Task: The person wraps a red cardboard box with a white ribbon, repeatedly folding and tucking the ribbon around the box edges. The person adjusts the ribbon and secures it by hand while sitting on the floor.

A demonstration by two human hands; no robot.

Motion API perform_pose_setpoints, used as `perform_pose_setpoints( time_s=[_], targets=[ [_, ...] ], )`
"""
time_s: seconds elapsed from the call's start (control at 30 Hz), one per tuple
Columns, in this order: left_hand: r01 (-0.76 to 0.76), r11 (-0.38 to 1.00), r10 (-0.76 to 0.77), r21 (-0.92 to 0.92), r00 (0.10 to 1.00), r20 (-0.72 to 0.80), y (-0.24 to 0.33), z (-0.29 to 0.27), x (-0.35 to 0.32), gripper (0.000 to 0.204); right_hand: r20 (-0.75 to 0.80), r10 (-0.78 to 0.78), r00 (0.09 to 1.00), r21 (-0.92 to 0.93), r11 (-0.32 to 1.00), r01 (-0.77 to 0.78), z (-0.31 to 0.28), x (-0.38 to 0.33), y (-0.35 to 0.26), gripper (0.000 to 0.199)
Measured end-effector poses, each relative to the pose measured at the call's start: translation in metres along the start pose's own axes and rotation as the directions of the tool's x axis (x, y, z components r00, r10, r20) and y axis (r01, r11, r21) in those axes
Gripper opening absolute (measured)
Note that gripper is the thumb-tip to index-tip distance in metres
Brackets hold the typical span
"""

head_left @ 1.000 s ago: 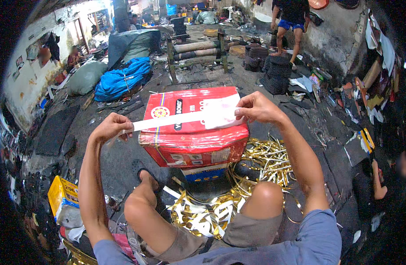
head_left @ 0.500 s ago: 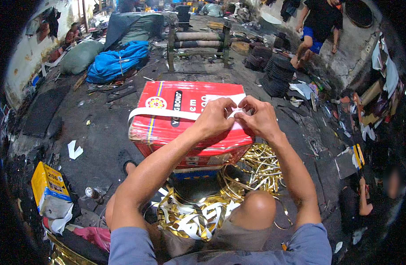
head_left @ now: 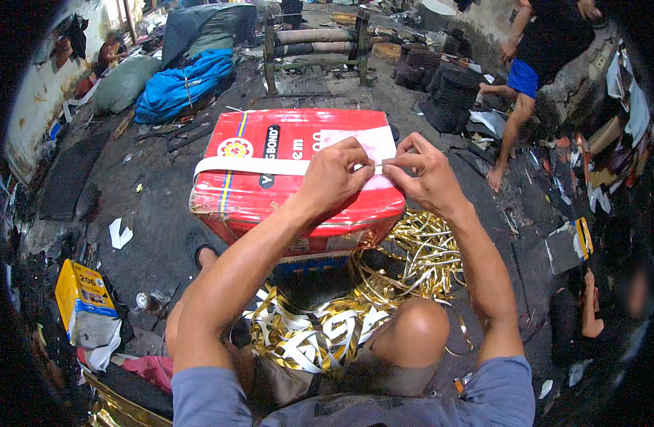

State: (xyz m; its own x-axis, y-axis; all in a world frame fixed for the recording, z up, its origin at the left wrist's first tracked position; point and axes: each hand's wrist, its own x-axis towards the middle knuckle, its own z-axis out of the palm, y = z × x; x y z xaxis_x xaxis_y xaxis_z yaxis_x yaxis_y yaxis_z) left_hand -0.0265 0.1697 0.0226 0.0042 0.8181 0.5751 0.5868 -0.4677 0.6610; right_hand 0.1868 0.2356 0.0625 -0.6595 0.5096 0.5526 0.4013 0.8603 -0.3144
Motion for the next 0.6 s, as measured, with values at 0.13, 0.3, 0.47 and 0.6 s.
perform_pose_setpoints(
  time_s=[0.13,0.3,0.47,0.6],
  targets=[
    [0.043,0.997,-0.042,-0.063,0.999,0.023,-0.005,-0.003,0.006,0.018,0.058,0.094,0.994,0.074,0.992,-0.098,-0.005,0.005,0.000,0.019],
    [0.004,1.000,-0.004,-0.024,1.000,0.001,-0.004,0.000,0.010,0.017,0.058,0.140,0.988,0.121,0.982,-0.146,-0.005,0.007,0.008,0.020],
    [0.006,1.000,-0.006,-0.007,1.000,0.021,0.001,-0.002,0.006,0.015,-0.003,0.171,0.985,0.157,0.973,-0.168,0.002,0.003,0.005,0.016],
    [0.013,0.998,-0.014,-0.054,1.000,-0.003,-0.001,-0.002,0.005,0.016,-0.067,0.207,0.976,0.225,0.956,-0.187,0.014,0.000,0.007,0.012]
  ],
)
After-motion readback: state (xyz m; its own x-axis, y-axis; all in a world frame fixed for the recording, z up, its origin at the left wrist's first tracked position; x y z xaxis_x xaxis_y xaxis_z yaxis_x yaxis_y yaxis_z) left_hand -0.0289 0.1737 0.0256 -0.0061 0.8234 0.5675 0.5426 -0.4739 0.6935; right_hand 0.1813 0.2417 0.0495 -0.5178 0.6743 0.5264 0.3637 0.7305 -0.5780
